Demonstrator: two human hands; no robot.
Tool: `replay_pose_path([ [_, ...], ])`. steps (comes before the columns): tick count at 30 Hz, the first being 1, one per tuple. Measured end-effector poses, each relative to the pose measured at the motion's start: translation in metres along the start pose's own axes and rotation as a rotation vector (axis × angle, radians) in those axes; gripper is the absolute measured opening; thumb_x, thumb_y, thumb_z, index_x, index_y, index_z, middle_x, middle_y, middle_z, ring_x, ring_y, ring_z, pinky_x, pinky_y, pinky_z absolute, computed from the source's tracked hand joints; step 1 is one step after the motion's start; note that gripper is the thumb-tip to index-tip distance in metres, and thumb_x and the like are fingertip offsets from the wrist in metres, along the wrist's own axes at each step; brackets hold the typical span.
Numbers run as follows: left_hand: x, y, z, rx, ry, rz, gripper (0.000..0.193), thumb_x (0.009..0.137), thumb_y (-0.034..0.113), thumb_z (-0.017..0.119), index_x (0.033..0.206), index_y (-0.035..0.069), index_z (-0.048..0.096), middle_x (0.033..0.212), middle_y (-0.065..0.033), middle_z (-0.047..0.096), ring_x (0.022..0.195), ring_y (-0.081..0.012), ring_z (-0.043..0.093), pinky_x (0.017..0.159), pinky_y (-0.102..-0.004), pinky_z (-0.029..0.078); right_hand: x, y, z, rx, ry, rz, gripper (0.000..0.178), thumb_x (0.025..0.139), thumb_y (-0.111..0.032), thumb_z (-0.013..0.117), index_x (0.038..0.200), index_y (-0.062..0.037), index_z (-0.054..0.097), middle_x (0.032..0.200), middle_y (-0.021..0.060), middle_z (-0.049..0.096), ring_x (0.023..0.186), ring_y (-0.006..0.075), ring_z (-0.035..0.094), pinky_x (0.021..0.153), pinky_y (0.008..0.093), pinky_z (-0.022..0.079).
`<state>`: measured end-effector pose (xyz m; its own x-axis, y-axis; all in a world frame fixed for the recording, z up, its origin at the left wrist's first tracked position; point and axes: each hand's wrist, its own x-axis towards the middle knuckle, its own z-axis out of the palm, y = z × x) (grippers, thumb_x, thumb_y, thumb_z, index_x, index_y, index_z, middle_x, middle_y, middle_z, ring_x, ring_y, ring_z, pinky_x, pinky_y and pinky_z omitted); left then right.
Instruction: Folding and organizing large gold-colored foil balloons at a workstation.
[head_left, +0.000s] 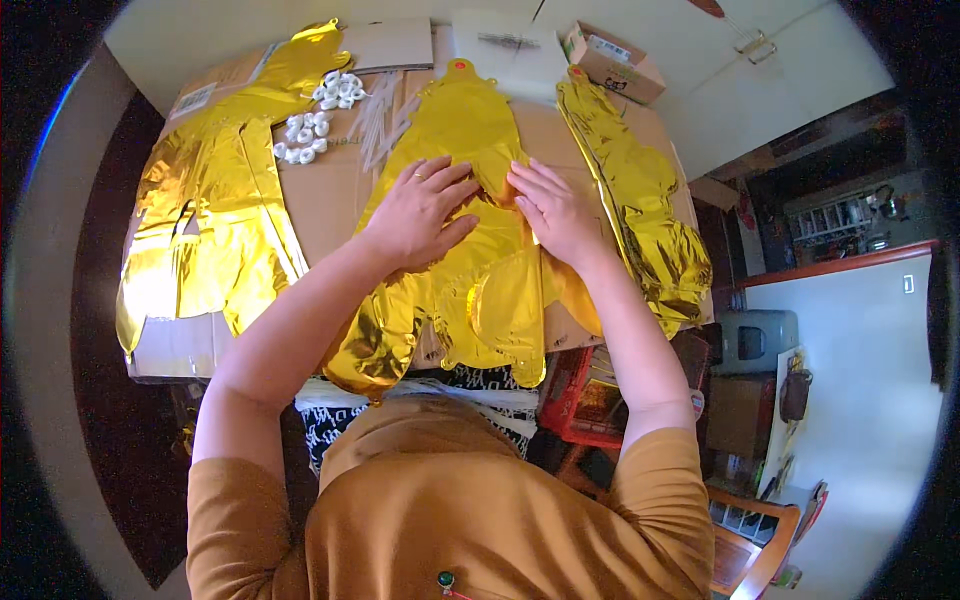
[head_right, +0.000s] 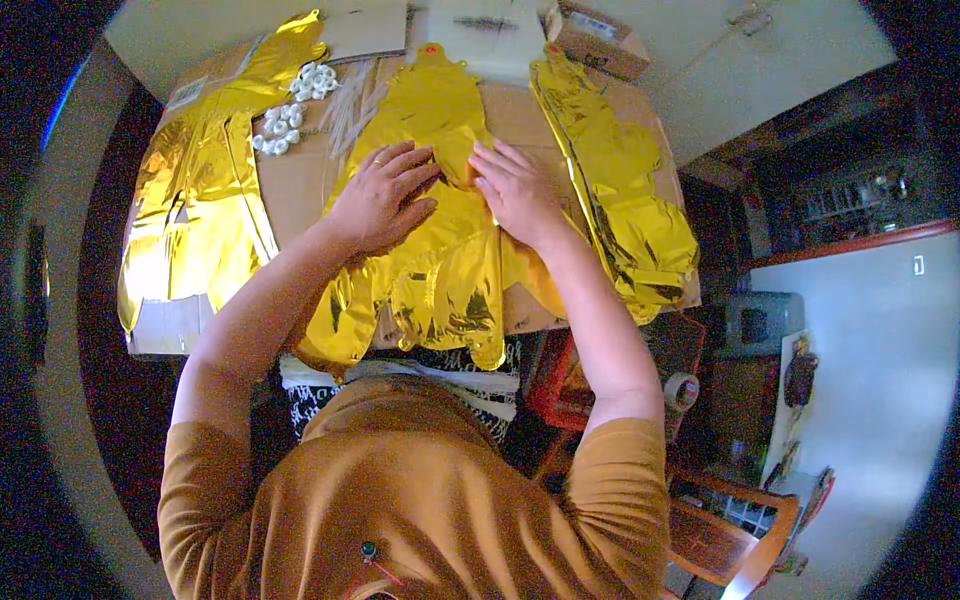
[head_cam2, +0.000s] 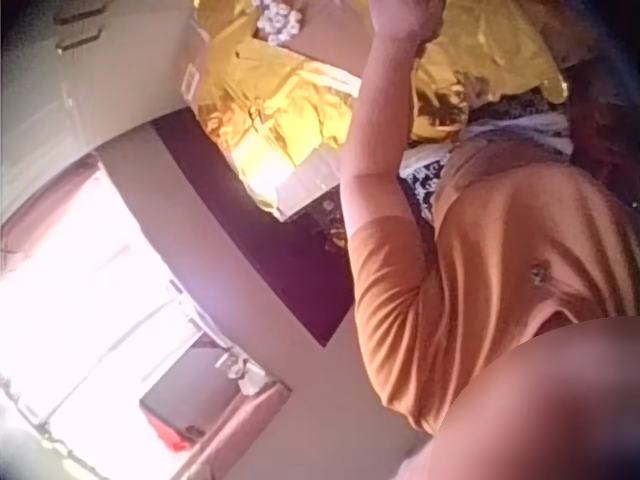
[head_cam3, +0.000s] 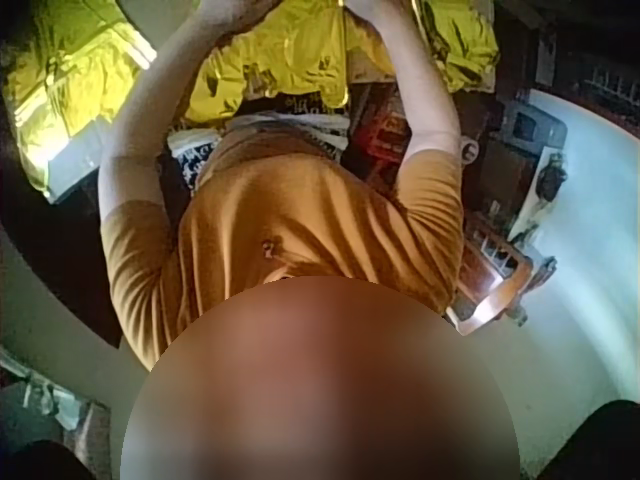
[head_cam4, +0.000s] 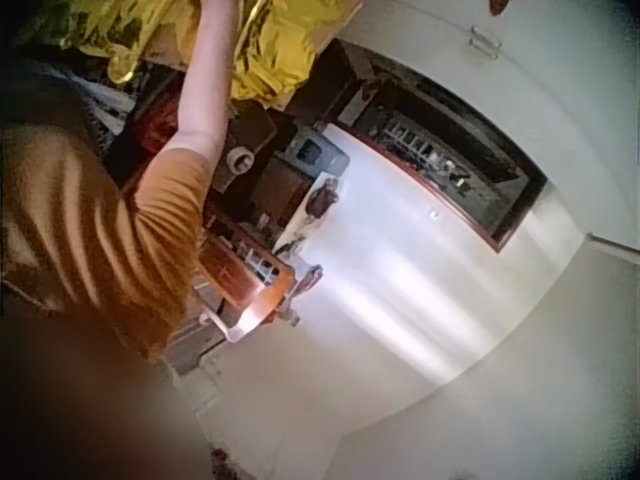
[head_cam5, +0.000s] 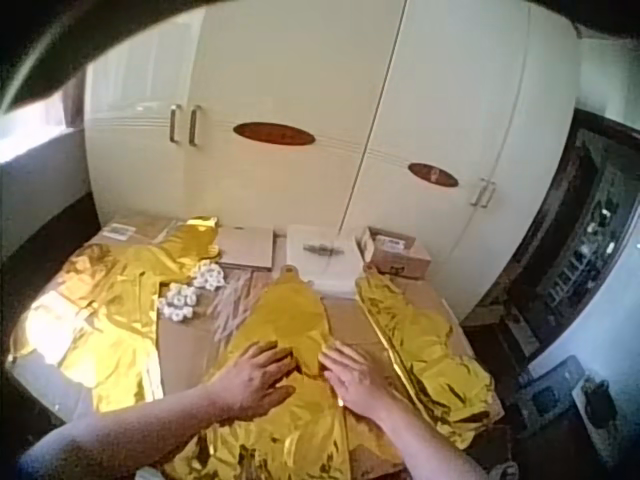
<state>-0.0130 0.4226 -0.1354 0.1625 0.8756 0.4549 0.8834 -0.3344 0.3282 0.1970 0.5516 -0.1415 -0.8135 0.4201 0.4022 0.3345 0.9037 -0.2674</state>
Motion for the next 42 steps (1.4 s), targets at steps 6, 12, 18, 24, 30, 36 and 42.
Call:
replay_pose_path([
  [6, 0.002, -0.004, 0.002, -0.095, 0.123, -0.022, 0.035, 0.083, 0.020, 0.059, 0.113, 0.003, 0.058, 0.128, -0.0162, 0.051, 0.120, -0.0374, 0.045, 0.102, -0.0454, 0.035, 0.001, -0.002, -0.001, -0.028, -0.023, 0.006, 0.032, 0.087, -0.012, 0.057, 0.118, -0.0038, 0.060, 0.126, 0.0097, 0.057, 0.122, 0.0300, 0.048, 0.103, 0.0393, 0.037],
  [12, 0.051, -0.008, 0.000, -0.237, 0.016, 0.071, 0.025, 0.082, 0.012, 0.057, 0.104, 0.002, 0.061, 0.118, -0.0154, 0.057, 0.110, -0.0340, 0.053, 0.094, -0.0428, 0.043, -0.001, 0.005, 0.004, -0.023, 0.024, -0.007, 0.031, 0.083, -0.014, 0.059, 0.112, -0.0040, 0.062, 0.123, 0.0104, 0.059, 0.119, 0.0312, 0.050, 0.101, 0.0409, 0.039],
  [18, 0.085, -0.024, 0.046, -0.042, -0.063, 0.205, 0.027, 0.081, 0.011, 0.056, 0.106, 0.003, 0.062, 0.111, -0.0139, 0.061, 0.104, -0.0328, 0.057, 0.090, -0.0421, 0.044, 0.005, 0.008, 0.002, 0.084, -0.006, -0.028, 0.030, 0.085, -0.017, 0.057, 0.112, -0.0038, 0.061, 0.121, 0.0124, 0.059, 0.119, 0.0339, 0.049, 0.101, 0.0430, 0.038],
  [24, 0.080, -0.036, 0.056, -0.154, -0.004, 0.209, 0.025, 0.082, 0.010, 0.056, 0.105, 0.003, 0.062, 0.112, -0.0141, 0.061, 0.104, -0.0328, 0.057, 0.089, -0.0416, 0.045, -0.012, 0.004, -0.018, 0.174, -0.178, 0.070, 0.033, 0.093, -0.023, 0.049, 0.119, -0.0053, 0.059, 0.127, 0.0118, 0.056, 0.127, 0.0302, 0.042, 0.108, 0.0461, 0.027],
  [30, 0.081, -0.033, 0.055, -0.181, 0.007, 0.189, 0.021, 0.083, 0.008, 0.056, 0.102, 0.003, 0.063, 0.110, -0.0135, 0.063, 0.101, -0.0338, 0.058, 0.087, -0.0424, 0.046, -0.028, -0.003, -0.025, 0.055, -0.180, -0.011, 0.033, 0.091, -0.024, 0.050, 0.119, -0.0088, 0.059, 0.130, 0.0079, 0.054, 0.126, 0.0298, 0.044, 0.108, 0.0488, 0.026],
  [36, 0.074, -0.027, 0.041, -0.287, 0.234, 0.051, 0.021, 0.080, 0.006, 0.058, 0.101, 0.006, 0.063, 0.104, -0.0116, 0.064, 0.094, -0.0325, 0.060, 0.085, -0.0416, 0.047, -0.030, -0.003, -0.020, 0.028, -0.108, -0.056, 0.031, 0.089, -0.020, 0.053, 0.118, -0.0103, 0.060, 0.130, 0.0066, 0.054, 0.123, 0.0305, 0.046, 0.106, 0.0485, 0.030],
  [42, 0.000, -0.011, -0.009, -0.043, 0.181, 0.041, 0.028, 0.083, 0.012, 0.059, 0.110, 0.005, 0.058, 0.115, -0.0153, 0.057, 0.107, -0.0337, 0.053, 0.092, -0.0438, 0.043, -0.032, 0.000, -0.021, 0.044, -0.150, -0.027, 0.033, 0.088, -0.016, 0.053, 0.120, -0.0090, 0.060, 0.131, 0.0060, 0.053, 0.125, 0.0300, 0.045, 0.106, 0.0426, 0.032],
])
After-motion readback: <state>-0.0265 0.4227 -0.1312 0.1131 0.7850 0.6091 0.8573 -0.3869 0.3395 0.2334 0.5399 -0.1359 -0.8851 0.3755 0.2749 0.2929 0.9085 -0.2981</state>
